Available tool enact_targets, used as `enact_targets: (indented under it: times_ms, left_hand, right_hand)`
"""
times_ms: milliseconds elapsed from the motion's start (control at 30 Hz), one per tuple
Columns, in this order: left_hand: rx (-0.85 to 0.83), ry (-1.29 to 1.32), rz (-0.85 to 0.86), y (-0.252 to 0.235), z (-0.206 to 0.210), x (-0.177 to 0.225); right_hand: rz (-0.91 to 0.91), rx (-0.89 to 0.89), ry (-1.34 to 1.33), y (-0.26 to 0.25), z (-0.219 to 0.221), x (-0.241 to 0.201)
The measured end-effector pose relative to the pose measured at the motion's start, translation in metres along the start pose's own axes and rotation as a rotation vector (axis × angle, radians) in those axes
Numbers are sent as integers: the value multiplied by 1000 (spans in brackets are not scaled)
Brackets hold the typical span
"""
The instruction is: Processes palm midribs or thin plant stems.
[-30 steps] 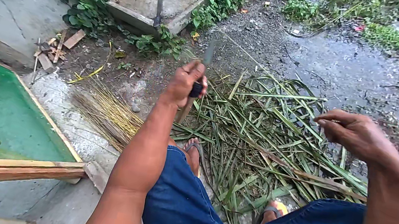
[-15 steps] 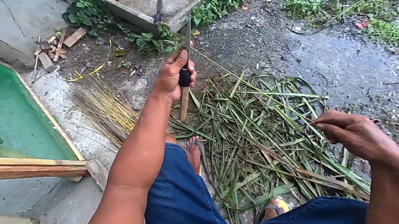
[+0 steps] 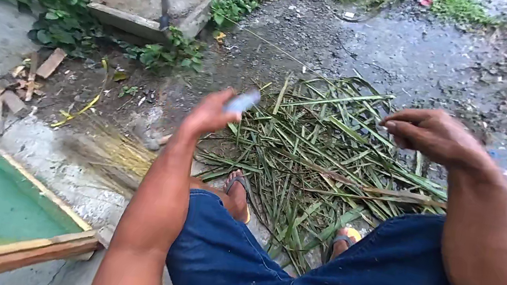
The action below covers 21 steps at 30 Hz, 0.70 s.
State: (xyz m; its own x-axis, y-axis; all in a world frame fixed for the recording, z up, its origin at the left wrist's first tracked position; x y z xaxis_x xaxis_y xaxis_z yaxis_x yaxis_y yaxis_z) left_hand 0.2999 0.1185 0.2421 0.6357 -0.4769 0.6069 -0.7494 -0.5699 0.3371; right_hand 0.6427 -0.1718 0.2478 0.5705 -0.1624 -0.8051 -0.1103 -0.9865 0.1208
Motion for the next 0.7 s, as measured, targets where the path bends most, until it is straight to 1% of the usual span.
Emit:
enact_targets:
  times_ms: [33,67,100,133,233,267,333,367,433,467,500,533,600,633,700]
  left_hand:
    - [-196,-219,-77,-11,20,4]
    - [-353,-377,-142,-19,39,8]
    - [-457,-472,-166,-23,54,15]
    - [-508,-514,-159,-26,63,19]
    - [-570,-612,-197,-31,69,23]
    - [-583,-563,-182,-31,67,25]
    - [-593,-313,-80,-28,58,30]
    - [-587,-286,-71,-30,53,28]
    - [-554,-429,-122,-42,48,15]
    - [-545,-441,-141,-44,47,13]
    - [-533,-371,-107,-41,44,18]
    - [-488,-200,-37,-32,41,26]
    - [-367,258,86,-17,38,46]
    - [-309,417,142,-13,39,57]
    - [-231,618,244,-11,48,75]
  right_hand:
    - [6,14,-25,-2,1,2]
    - [5,20,-48,-4,3,3]
    - [4,17,-67,-5,4,2]
    - [7,7,-80,-5,5,2]
    - [-9,-24,-129,-6,8,0]
    - [-16,-27,-148,-7,8,-1]
    - [-18,-29,-184,-8,8,0]
    - [-10,-31,-199,-8,9,-1]
    - [-8,-35,-227,-10,11,-3]
    - [-4,-36,-231,-11,10,-4]
    - [-11,-35,-234,-14,10,-5]
    - [-17,-36,-242,-15,11,-4]
    - [-25,-46,-248,-19,14,-6]
    - [-32,-54,-247,-21,16,-8]
    - [-44,-75,-241,-28,23,-12]
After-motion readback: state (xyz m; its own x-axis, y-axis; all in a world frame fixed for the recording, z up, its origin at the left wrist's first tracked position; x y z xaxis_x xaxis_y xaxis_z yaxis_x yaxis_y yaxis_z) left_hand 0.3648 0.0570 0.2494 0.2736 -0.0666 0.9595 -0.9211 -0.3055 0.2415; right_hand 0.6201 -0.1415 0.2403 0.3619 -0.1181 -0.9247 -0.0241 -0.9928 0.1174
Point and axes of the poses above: each hand's wrist, its own y-axis away from the middle knuckle, its own z-axis out of the palm, x = y × z, the point moved 2 cm from there along -y, towards the middle knuckle, and after that the axes turned 12 degrees about -x, right-handed, at the moved point
